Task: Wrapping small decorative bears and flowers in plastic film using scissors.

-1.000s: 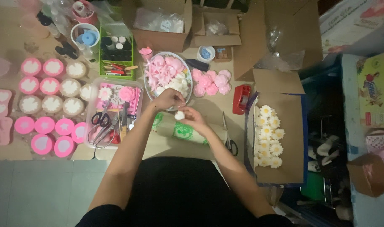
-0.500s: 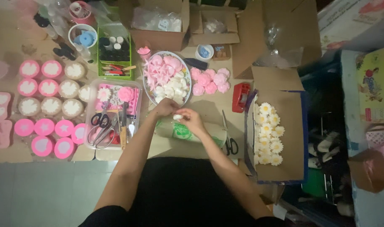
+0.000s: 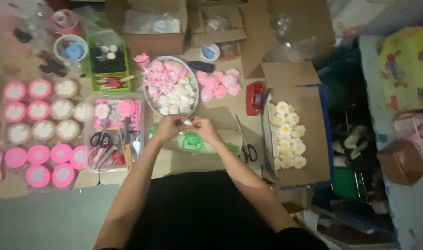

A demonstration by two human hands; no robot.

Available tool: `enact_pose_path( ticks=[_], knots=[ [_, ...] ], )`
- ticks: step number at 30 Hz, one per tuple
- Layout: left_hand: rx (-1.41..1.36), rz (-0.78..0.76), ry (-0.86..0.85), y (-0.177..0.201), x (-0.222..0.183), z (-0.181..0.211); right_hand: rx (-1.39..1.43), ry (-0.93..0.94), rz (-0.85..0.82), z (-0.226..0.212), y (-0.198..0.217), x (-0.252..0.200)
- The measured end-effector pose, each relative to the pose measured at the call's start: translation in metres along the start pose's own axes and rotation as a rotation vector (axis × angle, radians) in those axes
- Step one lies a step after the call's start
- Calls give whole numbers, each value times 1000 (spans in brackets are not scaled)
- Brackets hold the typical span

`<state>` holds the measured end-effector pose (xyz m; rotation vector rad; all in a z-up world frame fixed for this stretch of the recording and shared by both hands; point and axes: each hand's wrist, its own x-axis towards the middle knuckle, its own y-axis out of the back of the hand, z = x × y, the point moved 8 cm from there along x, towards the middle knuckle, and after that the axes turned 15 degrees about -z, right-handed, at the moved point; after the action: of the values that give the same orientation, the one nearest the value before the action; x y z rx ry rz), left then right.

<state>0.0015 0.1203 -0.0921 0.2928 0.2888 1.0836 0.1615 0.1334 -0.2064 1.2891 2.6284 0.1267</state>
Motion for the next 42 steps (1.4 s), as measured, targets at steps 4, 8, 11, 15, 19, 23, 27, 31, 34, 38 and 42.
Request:
enact_pose_path(
  ticks=[4, 8, 11, 15, 19, 23, 27, 31, 34, 38, 42],
  knots=[
    [66, -114, 180, -4, 14, -38, -77, 27, 82, -39, 9, -17],
    [-165, -301, 137, -16, 31, -69, -322, 28, 366, -111, 60, -89],
    [-362, -446, 243, -18, 37, -69, -427, -146, 711, -96, 99, -181],
    [-423, -524, 373, -22, 46, -89, -717, -368, 838, -21, 99, -267],
    [-334, -612, 356, -26, 49, -84, -805, -513, 597, -9, 90, -258],
    [-439, -572, 477, -31, 56, -116, -695, -758, 365, 38, 100, -266],
    [-540, -565, 439, -31, 62, -127, 237, -765, 269, 53, 82, -305],
    [-557, -578, 422, -28, 62, -118, 881, -391, 186, -32, 43, -308],
    [-457, -561, 411, -29, 63, -121, 1029, -444, 212, -151, 9, -277],
    [-331, -557, 367, -27, 69, -124, 1002, -594, -192, -147, -40, -232],
    [-170, -517, 288, -18, 70, -101, 1023, -671, -243, -147, -55, -192]
  ],
)
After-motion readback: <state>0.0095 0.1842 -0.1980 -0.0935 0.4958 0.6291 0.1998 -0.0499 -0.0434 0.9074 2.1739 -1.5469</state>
